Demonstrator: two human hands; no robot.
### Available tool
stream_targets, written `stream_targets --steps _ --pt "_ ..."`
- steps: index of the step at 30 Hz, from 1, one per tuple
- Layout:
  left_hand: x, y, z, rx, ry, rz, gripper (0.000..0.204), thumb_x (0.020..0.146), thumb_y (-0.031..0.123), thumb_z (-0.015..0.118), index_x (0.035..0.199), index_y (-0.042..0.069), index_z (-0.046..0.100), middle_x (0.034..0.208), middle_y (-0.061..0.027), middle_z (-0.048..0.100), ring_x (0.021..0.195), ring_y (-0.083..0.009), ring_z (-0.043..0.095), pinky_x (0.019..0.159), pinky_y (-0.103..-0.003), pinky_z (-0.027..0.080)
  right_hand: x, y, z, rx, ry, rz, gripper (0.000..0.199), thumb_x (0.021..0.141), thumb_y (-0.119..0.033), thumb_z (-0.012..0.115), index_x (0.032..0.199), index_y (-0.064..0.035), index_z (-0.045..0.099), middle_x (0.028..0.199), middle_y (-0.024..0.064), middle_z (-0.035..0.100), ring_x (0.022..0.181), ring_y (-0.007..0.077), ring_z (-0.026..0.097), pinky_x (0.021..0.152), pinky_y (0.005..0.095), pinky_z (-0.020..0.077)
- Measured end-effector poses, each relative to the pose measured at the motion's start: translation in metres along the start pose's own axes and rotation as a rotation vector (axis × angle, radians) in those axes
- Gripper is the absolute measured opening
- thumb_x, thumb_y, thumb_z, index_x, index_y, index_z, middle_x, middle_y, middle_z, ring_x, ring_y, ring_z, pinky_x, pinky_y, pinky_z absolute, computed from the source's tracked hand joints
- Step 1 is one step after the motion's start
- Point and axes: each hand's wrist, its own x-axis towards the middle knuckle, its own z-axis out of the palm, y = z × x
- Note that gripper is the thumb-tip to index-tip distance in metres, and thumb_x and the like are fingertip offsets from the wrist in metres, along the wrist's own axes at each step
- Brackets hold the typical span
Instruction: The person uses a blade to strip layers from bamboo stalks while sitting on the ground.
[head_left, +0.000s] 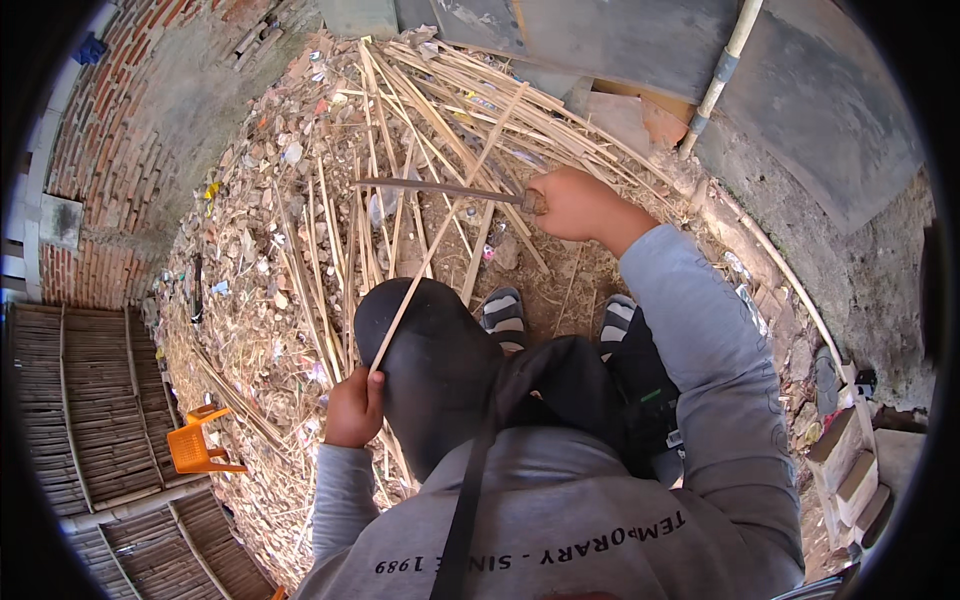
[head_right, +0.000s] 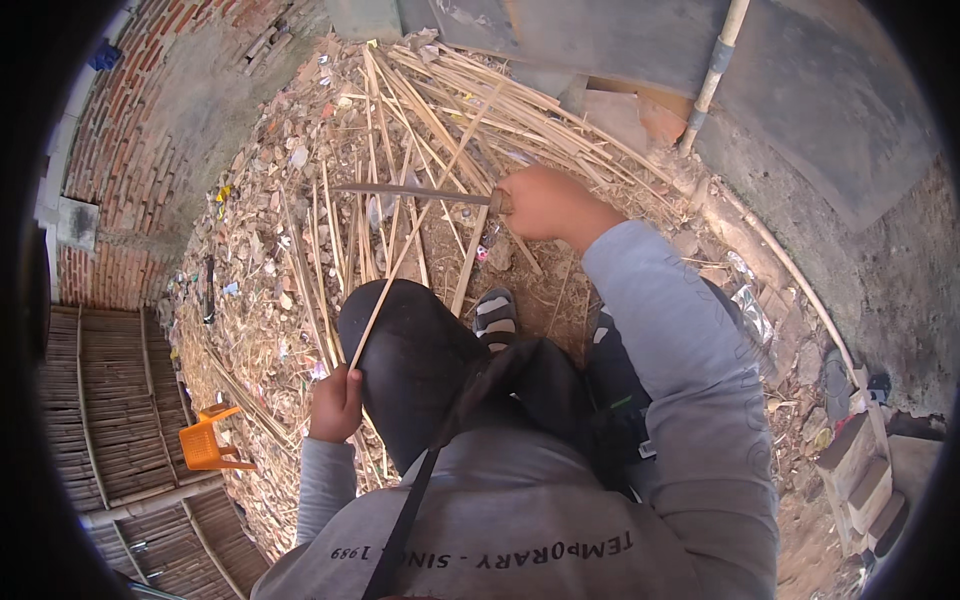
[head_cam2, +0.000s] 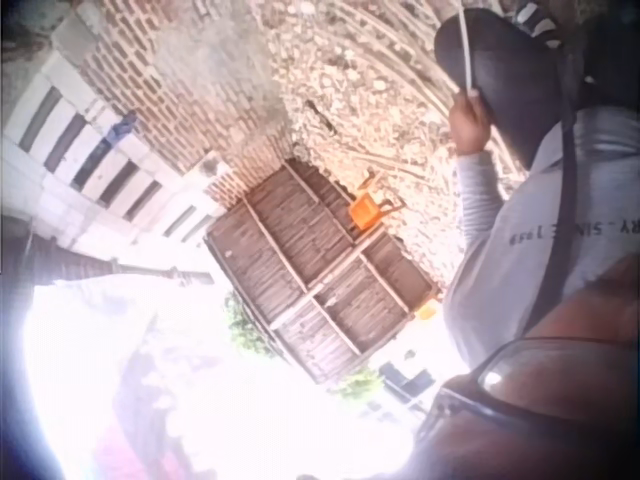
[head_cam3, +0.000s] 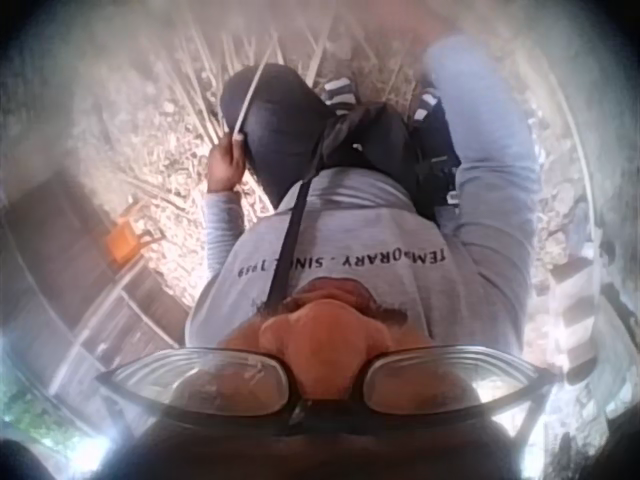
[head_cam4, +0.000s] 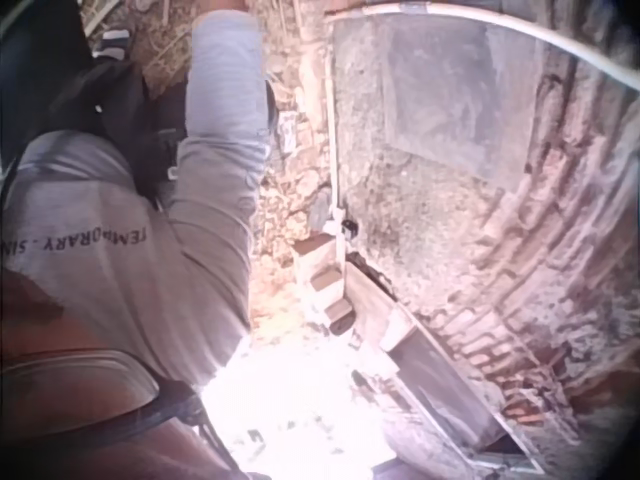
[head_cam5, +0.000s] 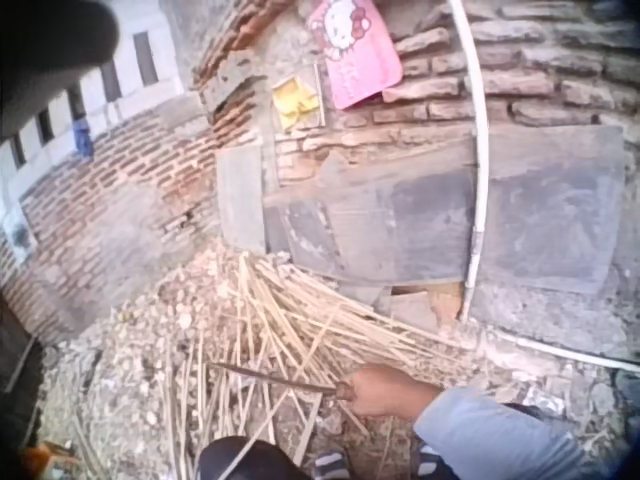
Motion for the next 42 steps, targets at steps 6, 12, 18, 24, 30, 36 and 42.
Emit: stream_targets --steps 6,12,18,24,30,36,42 --pt "-0.008 -0.012 0.019 0.059 0.065 -0.009 0.043 0.104 0.037 0.051 0.079 0.002 0.05 0.065 -0.0267 0.057 0.063 -0.0501 0.058 0.054 -0.054 0.042 0.006 0.009 0.009 -0.014 -0.075 -0.024 0.021 0.075 -0.013 0.066 0.094 -0.0066 0.071 0.087 0.0184 0.071 0.084 0.0375 0.069 0.074 0.0482 0.0539" --pt "-0.003 -0.009 0.011 0.069 0.063 -0.006 0.04 0.103 0.033 0.053 0.078 0.002 0.049 0.064 -0.0262 0.056 0.062 -0.0497 0.058 0.053 -0.055 0.041 0.006 0.013 0.006 0.092 0.017 0.063 0.021 0.074 -0.016 0.068 0.092 -0.0049 0.069 0.086 0.0185 0.07 0.085 0.0391 0.068 0.074 0.0485 0.0537" --pt "-0.008 -0.018 0.018 0.09 0.084 0.008 0.039 0.103 0.031 0.054 0.077 0.002 0.049 0.063 -0.0254 0.056 0.061 -0.0492 0.058 0.053 -0.054 0.042 -0.005 -0.022 -0.003 -0.198 -0.033 -0.167 0.018 0.075 -0.019 0.07 0.09 -0.0089 0.068 0.086 0.0166 0.07 0.082 0.0372 0.068 0.071 0.0494 0.0527" --pt "-0.004 -0.01 0.018 0.072 0.095 0.008 0.04 0.103 0.033 0.053 0.078 0.003 0.05 0.063 -0.025 0.056 0.062 -0.0494 0.058 0.053 -0.054 0.042 0.007 0.028 -0.003 0.134 0.268 0.107 0.018 0.074 -0.016 0.065 0.091 -0.0107 0.071 0.085 0.0163 0.07 0.084 0.0374 0.068 0.072 0.0475 0.052" --pt "-0.006 -0.011 0.015 0.082 0.071 -0.01 0.04 0.103 0.034 0.053 0.078 0.003 0.05 0.064 -0.0249 0.057 0.062 -0.0488 0.059 0.054 -0.054 0.043 -0.005 -0.018 0.003 -0.006 -0.027 -0.1 0.021 0.073 -0.021 0.072 0.09 -0.0087 0.067 0.084 0.0167 0.069 0.084 0.0394 0.068 0.073 0.0494 0.053" --pt "-0.004 -0.008 0.018 0.094 0.105 0.014 0.04 0.102 0.034 0.054 0.078 0.003 0.049 0.064 -0.0247 0.057 0.061 -0.0484 0.059 0.053 -0.054 0.043 0.009 0.021 -0.001 0.117 0.04 0.115 0.026 0.076 -0.022 0.073 0.096 -0.0056 0.071 0.088 0.0185 0.071 0.083 0.0361 0.069 0.074 0.046 0.0536" --pt "-0.004 -0.007 0.013 0.114 0.089 0.005 0.041 0.102 0.035 0.055 0.076 0.003 0.049 0.063 -0.0246 0.057 0.06 -0.0479 0.059 0.052 -0.053 0.043 -0.002 0.002 -0.014 0.068 0.045 0.075 0.025 0.074 -0.016 0.065 0.098 -0.009 0.072 0.088 0.0194 0.07 0.087 0.0406 0.068 0.076 0.0481 0.0539"
